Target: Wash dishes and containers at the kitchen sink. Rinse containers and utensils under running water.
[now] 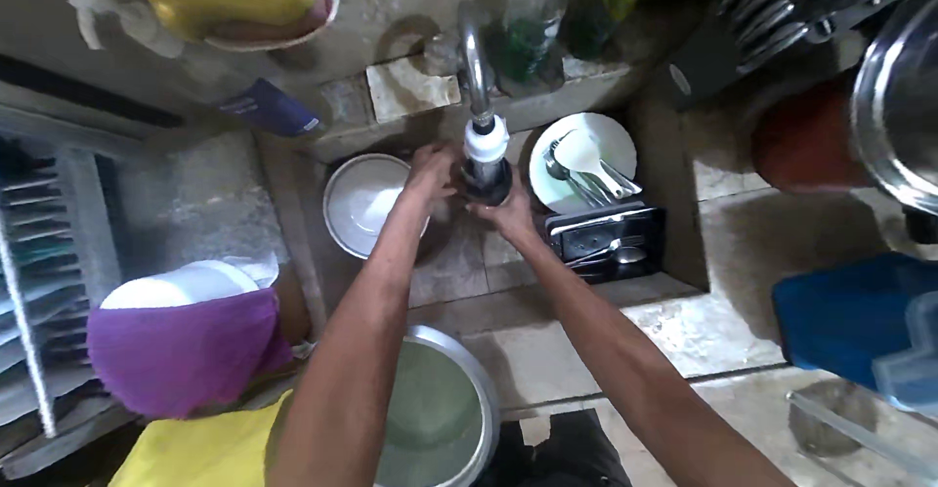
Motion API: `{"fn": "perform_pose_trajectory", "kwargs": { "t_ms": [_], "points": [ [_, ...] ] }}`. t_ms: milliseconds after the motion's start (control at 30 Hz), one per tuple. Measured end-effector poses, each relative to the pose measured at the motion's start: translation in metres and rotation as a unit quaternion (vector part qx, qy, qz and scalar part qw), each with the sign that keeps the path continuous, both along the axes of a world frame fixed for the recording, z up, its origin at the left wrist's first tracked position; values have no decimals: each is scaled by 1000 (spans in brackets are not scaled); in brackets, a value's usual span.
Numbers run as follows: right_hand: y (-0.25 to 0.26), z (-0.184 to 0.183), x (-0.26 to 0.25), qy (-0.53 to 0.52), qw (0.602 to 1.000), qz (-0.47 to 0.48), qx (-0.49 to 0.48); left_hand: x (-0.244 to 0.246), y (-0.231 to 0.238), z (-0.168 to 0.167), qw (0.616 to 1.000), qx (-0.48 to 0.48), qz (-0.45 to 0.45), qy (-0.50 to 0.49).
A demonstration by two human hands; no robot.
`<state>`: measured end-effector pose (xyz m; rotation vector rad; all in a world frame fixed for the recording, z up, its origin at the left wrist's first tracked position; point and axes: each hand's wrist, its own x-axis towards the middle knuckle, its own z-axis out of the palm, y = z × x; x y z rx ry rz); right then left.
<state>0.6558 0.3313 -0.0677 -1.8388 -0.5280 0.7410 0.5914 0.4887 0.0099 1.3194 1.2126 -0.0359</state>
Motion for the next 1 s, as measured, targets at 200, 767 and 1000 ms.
{"fn": "perform_pose_trajectory", "kwargs": {
  "t_ms": [200,767,1000],
  "points": [
    [-2,-11,-9,15,999,2,50,-4,1,4,1000,-6,-13,-3],
    [6,14,-3,592,783,-100,160,16,-30,-42,977,165,-132,21],
    [-15,-1,-6,344,939,-18,-6,-4,-28,-44,995,-69,-66,28]
  ]
}}
